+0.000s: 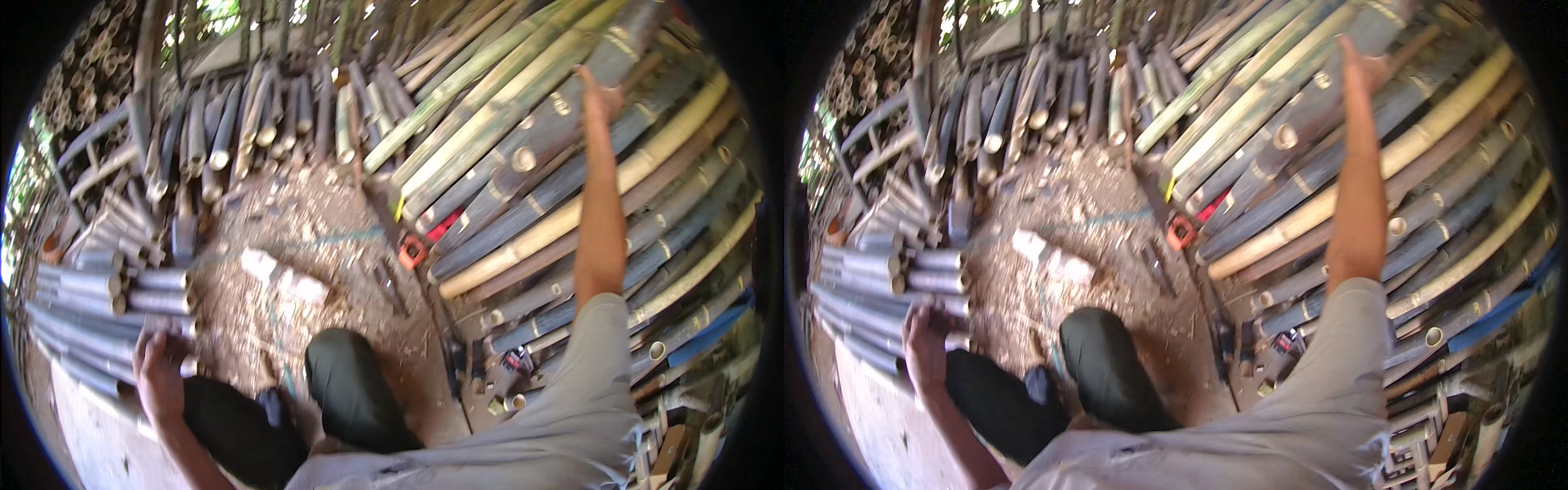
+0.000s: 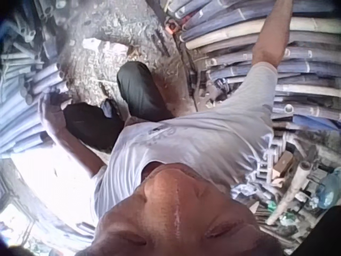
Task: The person uses a knife to split a long bamboo pole lengthwise into two halves. They then pick up another bamboo pole, inspect it, and place it on a pile of other bamboo poles.
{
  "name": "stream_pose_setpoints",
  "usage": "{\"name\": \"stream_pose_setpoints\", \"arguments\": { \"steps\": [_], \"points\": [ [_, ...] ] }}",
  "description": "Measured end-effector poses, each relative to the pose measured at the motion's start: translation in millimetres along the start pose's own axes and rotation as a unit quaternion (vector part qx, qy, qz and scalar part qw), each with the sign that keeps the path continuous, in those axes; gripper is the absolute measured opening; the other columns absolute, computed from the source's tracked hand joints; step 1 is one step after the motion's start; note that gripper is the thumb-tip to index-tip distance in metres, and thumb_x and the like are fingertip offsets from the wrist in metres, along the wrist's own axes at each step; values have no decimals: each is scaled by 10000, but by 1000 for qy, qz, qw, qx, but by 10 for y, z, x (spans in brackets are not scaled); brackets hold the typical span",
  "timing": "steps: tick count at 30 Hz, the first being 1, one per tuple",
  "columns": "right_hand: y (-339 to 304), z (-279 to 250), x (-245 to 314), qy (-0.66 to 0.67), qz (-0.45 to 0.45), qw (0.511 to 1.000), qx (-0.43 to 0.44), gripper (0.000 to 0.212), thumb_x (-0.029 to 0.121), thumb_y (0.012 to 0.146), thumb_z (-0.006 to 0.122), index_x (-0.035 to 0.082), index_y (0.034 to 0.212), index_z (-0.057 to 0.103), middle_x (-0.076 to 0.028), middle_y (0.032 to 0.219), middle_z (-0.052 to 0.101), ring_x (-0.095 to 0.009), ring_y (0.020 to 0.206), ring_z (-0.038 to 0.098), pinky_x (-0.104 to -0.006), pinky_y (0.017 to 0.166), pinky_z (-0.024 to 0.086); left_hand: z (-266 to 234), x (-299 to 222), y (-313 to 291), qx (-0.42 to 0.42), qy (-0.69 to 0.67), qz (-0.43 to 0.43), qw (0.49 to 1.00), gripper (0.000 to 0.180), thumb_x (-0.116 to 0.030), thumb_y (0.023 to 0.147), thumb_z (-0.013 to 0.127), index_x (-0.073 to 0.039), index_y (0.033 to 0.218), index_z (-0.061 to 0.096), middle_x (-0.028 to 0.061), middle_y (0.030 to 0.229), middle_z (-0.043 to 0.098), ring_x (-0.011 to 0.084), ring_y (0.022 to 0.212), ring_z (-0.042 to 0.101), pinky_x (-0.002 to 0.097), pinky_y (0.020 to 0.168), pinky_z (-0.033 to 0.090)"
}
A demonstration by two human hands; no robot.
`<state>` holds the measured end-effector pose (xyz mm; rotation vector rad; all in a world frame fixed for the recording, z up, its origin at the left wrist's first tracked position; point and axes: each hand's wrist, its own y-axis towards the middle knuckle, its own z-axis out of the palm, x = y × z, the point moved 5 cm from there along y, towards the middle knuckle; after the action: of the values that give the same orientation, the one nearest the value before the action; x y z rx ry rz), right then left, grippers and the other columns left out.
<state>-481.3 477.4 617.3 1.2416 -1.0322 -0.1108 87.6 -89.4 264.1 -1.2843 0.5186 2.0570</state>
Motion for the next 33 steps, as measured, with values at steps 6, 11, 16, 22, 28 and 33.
{"name": "stream_pose_setpoints", "arguments": {
  "steps": [6, 11, 16, 22, 28, 33],
  "points": [
    [115, 84, -202, -81, 47, 993, -69, 1152, 446, 696, 887, -88, 1526, 294, -372, 1489, 454, -467, 1393, 475, -477, 1170, 402, -269, 36, 212, 67, 50, 54, 995, 255, -239, 970, 682, -54, 1135, 626, 103, 958, 676, 220, 894, 670, 344, 773, 561],
    [322, -208, -473, -195, 104, 971, -96, 855, 383, 731, 870, -19, 1339, 425, -327, 1314, 566, -486, 1225, 582, -525, 1071, 491, -117, -224, -163, -34, 47, -58, 997, 343, -104, 997, 659, 0, 1313, 578, 199, 1126, 725, 303, 1011, 714, 461, 887, 605],
    [427, -144, -732, -261, 43, 959, -99, 796, 379, 788, 834, -19, 1321, 397, -311, 1319, 557, -477, 1189, 608, -547, 1036, 513, -104, -421, -217, -1, 129, -60, 990, 242, -161, 1009, 655, -26, 1208, 681, 123, 1109, 744, 231, 990, 712, 400, 856, 570],
    [492, 72, -769, -225, 204, 953, 10, 807, 396, 826, 813, 33, 1367, 337, -312, 1404, 557, -481, 1265, 593, -545, 1035, 508, -87, -478, -288, -7, 181, -53, 982, 221, -186, 1008, 657, -40, 1168, 703, 92, 1086, 735, 187, 959, 692, 362, 827, 550],
    [539, -134, -838, -230, 161, 959, -24, 829, 426, 829, 814, 39, 1378, 328, -306, 1368, 604, -481, 1245, 614, -550, 1042, 498, -442, -551, -442, -36, 166, -34, 985, 263, -229, 1021, 638, -47, 1206, 681, 94, 1096, 716, 202, 966, 680, 356, 832, 544],
    [405, -330, -989, -295, 171, 939, -44, 880, 501, 844, 792, 12, 1421, 342, -294, 1369, 608, -453, 1243, 624, -528, 1046, 501, -489, -641, -558, -61, 154, -41, 985, 270, -233, 1036, 620, -45, 1224, 667, 109, 1127, 713, 218, 988, 687, 371, 863, 550]
  ]
}}
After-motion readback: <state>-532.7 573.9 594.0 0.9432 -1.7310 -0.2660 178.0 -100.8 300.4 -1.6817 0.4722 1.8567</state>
